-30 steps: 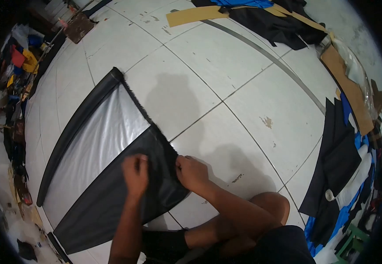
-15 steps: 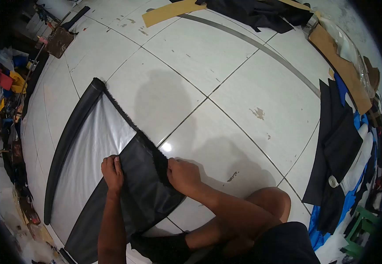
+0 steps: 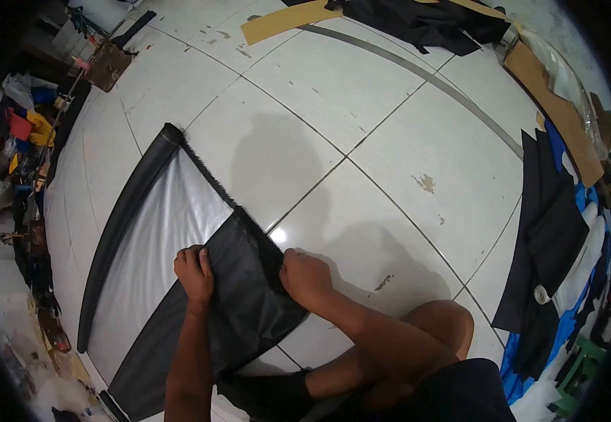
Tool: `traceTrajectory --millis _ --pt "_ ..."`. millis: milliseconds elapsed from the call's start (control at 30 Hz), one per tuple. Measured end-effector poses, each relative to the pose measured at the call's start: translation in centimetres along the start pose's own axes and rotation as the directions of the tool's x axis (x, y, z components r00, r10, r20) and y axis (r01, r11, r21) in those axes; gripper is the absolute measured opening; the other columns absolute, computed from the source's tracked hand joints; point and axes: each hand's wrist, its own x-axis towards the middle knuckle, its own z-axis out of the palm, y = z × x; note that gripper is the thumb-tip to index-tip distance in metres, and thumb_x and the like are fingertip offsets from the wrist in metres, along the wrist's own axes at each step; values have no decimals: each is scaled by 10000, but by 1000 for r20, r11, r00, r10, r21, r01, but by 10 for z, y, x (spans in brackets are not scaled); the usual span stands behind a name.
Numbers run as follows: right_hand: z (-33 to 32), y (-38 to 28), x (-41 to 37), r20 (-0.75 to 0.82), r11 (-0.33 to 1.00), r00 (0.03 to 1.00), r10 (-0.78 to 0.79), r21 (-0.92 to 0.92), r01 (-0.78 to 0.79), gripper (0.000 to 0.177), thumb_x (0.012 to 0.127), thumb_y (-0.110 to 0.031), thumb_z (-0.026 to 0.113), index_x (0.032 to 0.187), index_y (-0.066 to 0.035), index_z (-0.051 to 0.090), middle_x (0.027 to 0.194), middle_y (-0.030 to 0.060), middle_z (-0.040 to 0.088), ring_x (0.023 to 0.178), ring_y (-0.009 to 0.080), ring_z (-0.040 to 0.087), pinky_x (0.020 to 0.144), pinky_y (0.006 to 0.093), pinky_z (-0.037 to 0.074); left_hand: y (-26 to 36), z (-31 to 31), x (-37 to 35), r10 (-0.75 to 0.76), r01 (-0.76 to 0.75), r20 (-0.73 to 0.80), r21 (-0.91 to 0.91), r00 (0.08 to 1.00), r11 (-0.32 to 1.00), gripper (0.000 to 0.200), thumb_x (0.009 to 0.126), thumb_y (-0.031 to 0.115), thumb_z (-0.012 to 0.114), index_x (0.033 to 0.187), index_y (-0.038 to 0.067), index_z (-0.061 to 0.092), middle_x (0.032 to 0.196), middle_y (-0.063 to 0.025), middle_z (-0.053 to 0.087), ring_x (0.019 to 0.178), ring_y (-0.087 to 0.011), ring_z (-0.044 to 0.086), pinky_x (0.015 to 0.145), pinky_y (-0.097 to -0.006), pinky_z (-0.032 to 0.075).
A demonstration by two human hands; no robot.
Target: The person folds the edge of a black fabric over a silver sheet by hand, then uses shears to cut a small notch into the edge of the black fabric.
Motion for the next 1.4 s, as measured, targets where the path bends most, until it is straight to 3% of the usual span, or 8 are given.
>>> traceTrajectory --millis 33,133,267,567,667,767,967,1400 --pt "-2 0 0 12 1000 1000 4 8 -4 120 776 -144 596 812 -36 557 800 142 620 764 330 614 669 428 480 5 -1 -1 35 -26 -117 77 992 997 232 869 235 595 975 28 594 904 -151 565 877 -315 532 797 -408 405" --pt "-11 -2 -2 68 999 998 15 32 -17 167 762 -141 617 874 -36 549 841 141 622 782 335 609 694 428 482 73 -13 -16 -304 355 185 -540 935 763 362 832 316 654 1002 5 577 900 -165 561 824 -312 547 747 -405 432" --pt "-22 -6 -4 113 996 994 9 -89 2 280 731 -142 656 958 -43 526 939 143 599 875 338 591 733 429 487 147 -26 -28 -317 502 530 -250 787 828 576 759 365 724 1117 -14 478 1039 -234 583 946 -375 584 799 -405 464" --pt "-23 -5 -14 154 998 988 -4 -65 14 456 687 -211 730 1044 -25 516 1054 163 520 960 353 557 812 437 475 151 -44 -25 -282 536 566 -350 774 769 473 769 62 587 1193 -21 395 1084 -308 549 1013 -451 543 879 -448 429" --pt "-21 -5 -15 147 999 989 18 25 -22 499 678 -233 745 1069 -15 524 1073 168 517 964 358 556 821 423 472 143 -35 -41 -169 274 249 -491 954 827 432 760 -11 536 1178 15 429 1039 -276 581 968 -455 550 901 -433 414" --pt "-19 -5 -10 166 989 986 10 143 -34 495 679 -259 744 1056 -5 547 1022 176 566 948 349 573 816 408 471 121 -22 -53 -4 119 292 -376 956 919 334 778 11 502 1112 29 526 980 -220 622 940 -406 571 919 -410 397" --pt "-1 8 2 302 957 953 -15 279 -74 332 738 -270 674 884 22 614 811 186 644 780 332 623 704 400 480 119 -15 -43 -293 579 582 -397 758 712 316 863 266 529 807 -26 638 799 -173 629 752 -265 587 712 -346 447" --pt "-16 12 14 503 977 861 -78 211 -35 305 785 -325 664 762 -21 640 737 157 636 713 295 617 665 394 474 114 -18 -35 -310 635 631 -387 711 669 425 806 294 679 619 -45 503 573 -99 452 577 -168 423 555 -342 368"
